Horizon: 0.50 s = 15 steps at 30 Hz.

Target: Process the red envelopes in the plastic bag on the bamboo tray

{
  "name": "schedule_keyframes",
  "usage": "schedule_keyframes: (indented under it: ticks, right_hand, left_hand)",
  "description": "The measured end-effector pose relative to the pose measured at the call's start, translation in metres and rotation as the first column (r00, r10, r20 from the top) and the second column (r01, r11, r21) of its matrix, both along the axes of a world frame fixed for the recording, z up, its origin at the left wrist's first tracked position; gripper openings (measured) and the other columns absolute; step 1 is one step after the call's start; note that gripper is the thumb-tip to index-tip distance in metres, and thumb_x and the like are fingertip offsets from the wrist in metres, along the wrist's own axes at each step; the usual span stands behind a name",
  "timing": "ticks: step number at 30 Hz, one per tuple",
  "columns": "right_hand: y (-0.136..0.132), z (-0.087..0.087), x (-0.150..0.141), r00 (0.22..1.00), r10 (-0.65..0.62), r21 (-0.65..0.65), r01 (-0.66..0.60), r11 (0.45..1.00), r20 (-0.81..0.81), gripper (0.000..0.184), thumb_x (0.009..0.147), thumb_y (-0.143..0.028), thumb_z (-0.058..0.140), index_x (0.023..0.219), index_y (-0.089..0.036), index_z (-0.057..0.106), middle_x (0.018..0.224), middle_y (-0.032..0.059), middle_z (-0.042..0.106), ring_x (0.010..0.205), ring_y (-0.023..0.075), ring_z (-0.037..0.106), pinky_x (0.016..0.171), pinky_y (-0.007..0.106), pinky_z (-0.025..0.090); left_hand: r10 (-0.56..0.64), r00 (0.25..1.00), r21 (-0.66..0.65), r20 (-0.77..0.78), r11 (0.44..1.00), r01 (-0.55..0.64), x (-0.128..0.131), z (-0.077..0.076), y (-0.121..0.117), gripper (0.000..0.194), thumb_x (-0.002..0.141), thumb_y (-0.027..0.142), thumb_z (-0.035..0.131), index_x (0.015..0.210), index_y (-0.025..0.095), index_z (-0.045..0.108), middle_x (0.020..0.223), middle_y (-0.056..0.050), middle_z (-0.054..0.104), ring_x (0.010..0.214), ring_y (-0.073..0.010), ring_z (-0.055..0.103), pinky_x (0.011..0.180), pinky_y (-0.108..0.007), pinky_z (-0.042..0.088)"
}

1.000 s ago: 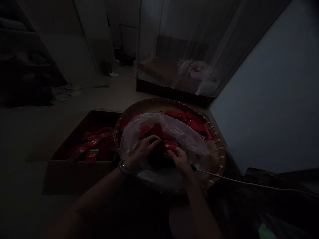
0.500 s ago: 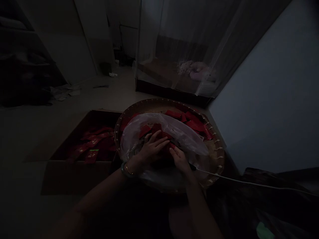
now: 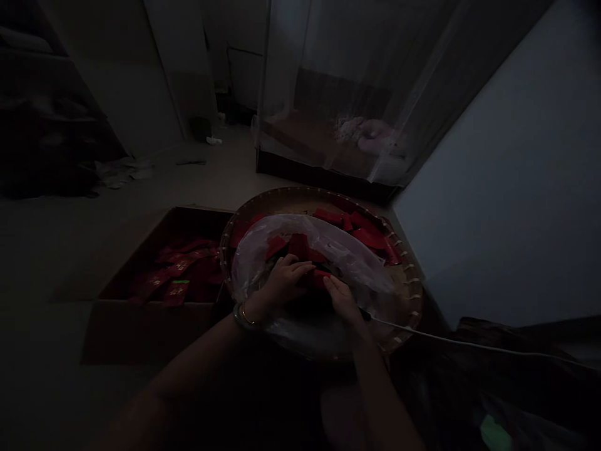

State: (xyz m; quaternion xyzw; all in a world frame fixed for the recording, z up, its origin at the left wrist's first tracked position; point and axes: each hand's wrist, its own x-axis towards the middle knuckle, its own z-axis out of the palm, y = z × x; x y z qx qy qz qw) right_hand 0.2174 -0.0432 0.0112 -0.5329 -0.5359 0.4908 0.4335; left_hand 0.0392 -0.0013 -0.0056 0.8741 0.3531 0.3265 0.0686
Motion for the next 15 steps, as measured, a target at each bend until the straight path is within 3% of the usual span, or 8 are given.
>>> schedule_keyframes:
  ticks: [3,6,9,12,13,15]
  right_hand:
    - [0.002,-0.004,-0.006,0.999,-0.003,0.030,0.002,1.000,0.032,0.055,0.072,-0.065,0.052,0.092,-0.016,0.067,0.085,0.0052,0.069,0.082,0.0219,0.061,0.081,0.035,0.047]
    - [0.002,0.001,-0.010,0.996,0.053,0.054,-0.057,0.997,0.072,0.053,0.075,-0.062,0.050,0.090,-0.015,0.068,0.085,0.0051,0.069,0.081,0.0216,0.061,0.080,0.035,0.047]
    - [0.001,0.014,-0.001,0.996,0.020,0.139,-0.033,0.990,0.091,0.045,0.082,-0.054,0.046,0.092,-0.017,0.067,0.091,0.0061,0.070,0.087,0.0210,0.062,0.084,0.034,0.046]
    - [0.002,0.025,0.013,0.947,-0.289,0.298,0.237,0.925,0.143,0.042,0.088,-0.046,0.036,0.094,-0.017,0.065,0.094,0.0086,0.069,0.089,0.0208,0.061,0.085,0.036,0.046]
    - [0.004,0.026,0.016,0.912,-0.346,0.331,0.264,0.906,0.221,0.039,0.089,-0.042,0.036,0.096,-0.016,0.064,0.096,0.0096,0.068,0.090,0.0213,0.061,0.086,0.038,0.046]
    - [0.008,0.024,0.013,0.842,-0.259,0.322,0.108,0.941,0.474,0.032,0.086,-0.033,0.043,0.104,-0.015,0.062,0.104,0.0120,0.066,0.098,0.0224,0.059,0.090,0.039,0.043]
  left_hand:
    - [-0.089,0.995,-0.020,0.054,0.996,0.091,0.000,-0.004,0.004,0.055,0.070,0.021,0.066,0.123,0.021,0.051,0.118,-0.006,0.061,0.100,-0.0233,0.049,0.086,-0.038,0.045]
    - [-0.084,0.990,-0.073,0.111,0.993,0.092,0.000,-0.005,0.004,0.051,0.070,0.020,0.067,0.119,0.021,0.054,0.109,-0.006,0.063,0.099,-0.0219,0.050,0.084,-0.035,0.047]
    - [0.020,0.988,-0.184,0.153,0.983,0.009,-0.002,-0.001,0.004,0.039,0.068,0.020,0.069,0.107,0.021,0.061,0.095,-0.005,0.065,0.089,-0.0197,0.055,0.077,-0.031,0.049]
    - [0.184,0.959,-0.264,0.215,0.957,-0.125,-0.003,0.002,0.007,0.032,0.068,0.020,0.070,0.100,0.020,0.064,0.090,-0.004,0.067,0.083,-0.0189,0.058,0.073,-0.031,0.049]
    - [0.234,0.941,-0.267,0.244,0.949,-0.166,-0.004,0.002,0.008,0.033,0.068,0.021,0.070,0.101,0.019,0.064,0.091,-0.005,0.067,0.083,-0.0194,0.058,0.074,-0.032,0.049]
    - [0.302,0.906,-0.243,0.297,0.941,-0.234,-0.005,0.002,0.010,0.039,0.067,0.023,0.071,0.105,0.019,0.062,0.095,-0.006,0.067,0.086,-0.0209,0.059,0.078,-0.035,0.049]
